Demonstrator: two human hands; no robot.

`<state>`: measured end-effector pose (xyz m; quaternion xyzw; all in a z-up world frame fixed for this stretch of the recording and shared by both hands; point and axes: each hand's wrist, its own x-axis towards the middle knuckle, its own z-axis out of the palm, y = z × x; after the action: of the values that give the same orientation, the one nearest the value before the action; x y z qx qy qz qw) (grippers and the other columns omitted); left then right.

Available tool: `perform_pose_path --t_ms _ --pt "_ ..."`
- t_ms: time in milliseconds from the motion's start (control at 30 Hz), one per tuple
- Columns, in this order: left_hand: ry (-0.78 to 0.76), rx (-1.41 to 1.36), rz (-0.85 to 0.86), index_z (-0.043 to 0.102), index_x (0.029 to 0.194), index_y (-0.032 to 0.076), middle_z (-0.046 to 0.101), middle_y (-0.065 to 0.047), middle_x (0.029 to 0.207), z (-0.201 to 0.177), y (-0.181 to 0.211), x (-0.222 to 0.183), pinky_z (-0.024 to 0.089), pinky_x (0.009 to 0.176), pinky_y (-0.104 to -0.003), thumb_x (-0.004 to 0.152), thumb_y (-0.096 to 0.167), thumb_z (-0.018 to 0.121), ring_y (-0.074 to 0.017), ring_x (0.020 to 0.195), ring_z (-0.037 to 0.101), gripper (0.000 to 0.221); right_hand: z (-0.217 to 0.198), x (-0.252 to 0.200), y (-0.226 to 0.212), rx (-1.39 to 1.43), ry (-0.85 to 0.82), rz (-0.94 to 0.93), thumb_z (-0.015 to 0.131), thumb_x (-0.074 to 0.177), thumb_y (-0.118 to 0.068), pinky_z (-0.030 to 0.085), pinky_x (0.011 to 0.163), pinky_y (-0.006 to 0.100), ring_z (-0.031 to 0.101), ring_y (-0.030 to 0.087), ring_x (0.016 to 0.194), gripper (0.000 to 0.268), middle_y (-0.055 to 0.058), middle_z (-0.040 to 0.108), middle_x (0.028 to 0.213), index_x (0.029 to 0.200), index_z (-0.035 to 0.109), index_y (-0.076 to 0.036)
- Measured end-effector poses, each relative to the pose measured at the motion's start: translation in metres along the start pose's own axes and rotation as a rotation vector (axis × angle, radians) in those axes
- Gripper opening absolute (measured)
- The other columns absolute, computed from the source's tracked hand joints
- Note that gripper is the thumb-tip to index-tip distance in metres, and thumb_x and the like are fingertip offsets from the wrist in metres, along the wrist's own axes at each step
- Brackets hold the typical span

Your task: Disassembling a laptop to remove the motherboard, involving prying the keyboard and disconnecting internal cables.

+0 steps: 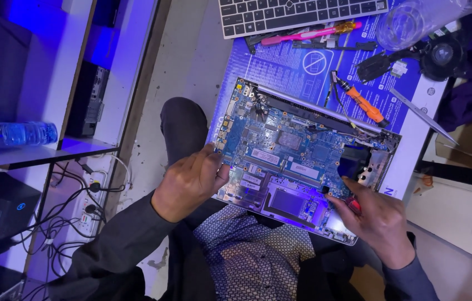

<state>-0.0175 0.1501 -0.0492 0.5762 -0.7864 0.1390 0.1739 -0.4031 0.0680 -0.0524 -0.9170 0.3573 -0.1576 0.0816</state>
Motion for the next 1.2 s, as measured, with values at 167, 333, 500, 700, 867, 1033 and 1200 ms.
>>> perform_pose_path --t_ms 167,333,500,700,867,1033,1200 --pt "0.049 -0.063 -0.016 0.05 0.102 0.006 0.076 -0.016 0.101 -0.002 0.001 0.0 0.055 0.059 -0.025 0.098 0.022 0.077 -0.0158 0.075 0.073 0.032 0.002 -0.003 0.003 -0.02 -0.006 -0.004 0.085 0.086 -0.038 0.048 0.045 0.034 0.054 0.016 0.047 0.049 0.003 0.059 0.061 0.114 0.074 0.001" --pt "0.03 -0.057 -0.068 0.06 0.103 0.004 0.072 -0.009 0.093 -0.009 0.002 0.001 0.05 0.052 -0.026 0.1 0.029 0.08 -0.0121 0.064 0.062 0.032 0.001 -0.005 0.005 0.027 -0.007 0.021 0.086 0.085 -0.035 0.047 0.045 0.035 0.053 0.015 0.044 0.047 0.003 0.055 0.056 0.114 0.075 0.0" --pt "-0.03 -0.502 -0.342 0.064 0.114 -0.001 0.071 -0.014 0.102 -0.02 -0.003 0.003 0.058 0.072 -0.037 0.1 0.017 0.072 -0.0265 0.088 0.071 0.025 -0.006 0.001 0.0 0.059 -0.017 0.051 0.086 0.084 -0.034 0.044 0.045 0.032 0.052 0.013 0.043 0.047 0.002 0.057 0.057 0.115 0.074 0.0" --pt "-0.08 -0.811 -0.6 0.07 0.118 0.004 0.069 -0.008 0.095 -0.018 -0.009 0.005 0.055 0.07 -0.031 0.102 0.01 0.064 -0.0184 0.078 0.067 0.018 -0.011 0.004 -0.004 0.129 -0.038 0.15 0.085 0.083 -0.032 0.039 0.046 0.03 0.044 0.01 0.043 0.046 0.0 0.047 0.053 0.114 0.075 0.0" --pt "-0.06 -0.815 -0.613 0.07 0.113 0.006 0.066 -0.005 0.089 -0.01 -0.009 0.001 0.053 0.068 -0.03 0.101 0.012 0.062 -0.0149 0.074 0.063 0.015 -0.013 0.002 -0.003 0.149 -0.068 0.21 0.086 0.081 -0.03 0.037 0.046 0.03 0.041 0.011 0.041 0.047 0.0 0.045 0.051 0.115 0.074 -0.001" --pt "-0.055 -0.811 -0.571 0.069 0.113 0.004 0.066 -0.006 0.089 -0.007 -0.011 0.0 0.054 0.068 -0.03 0.101 0.01 0.062 -0.016 0.073 0.064 0.015 -0.012 0.001 -0.002 0.153 -0.056 0.251 0.087 0.082 -0.032 0.038 0.049 0.032 0.044 0.012 0.043 0.046 0.001 0.054 0.055 0.115 0.074 -0.003" --pt "-0.152 -0.953 -0.628 0.067 0.122 0.007 0.064 -0.004 0.095 -0.012 -0.019 -0.002 0.051 0.076 -0.029 0.104 0.019 0.06 -0.0141 0.079 0.061 0.023 -0.008 -0.005 0.0 0.201 -0.019 0.296 0.087 0.081 -0.031 0.041 0.053 0.031 0.046 0.011 0.049 0.045 0.0 0.053 0.057 0.113 0.074 -0.003"
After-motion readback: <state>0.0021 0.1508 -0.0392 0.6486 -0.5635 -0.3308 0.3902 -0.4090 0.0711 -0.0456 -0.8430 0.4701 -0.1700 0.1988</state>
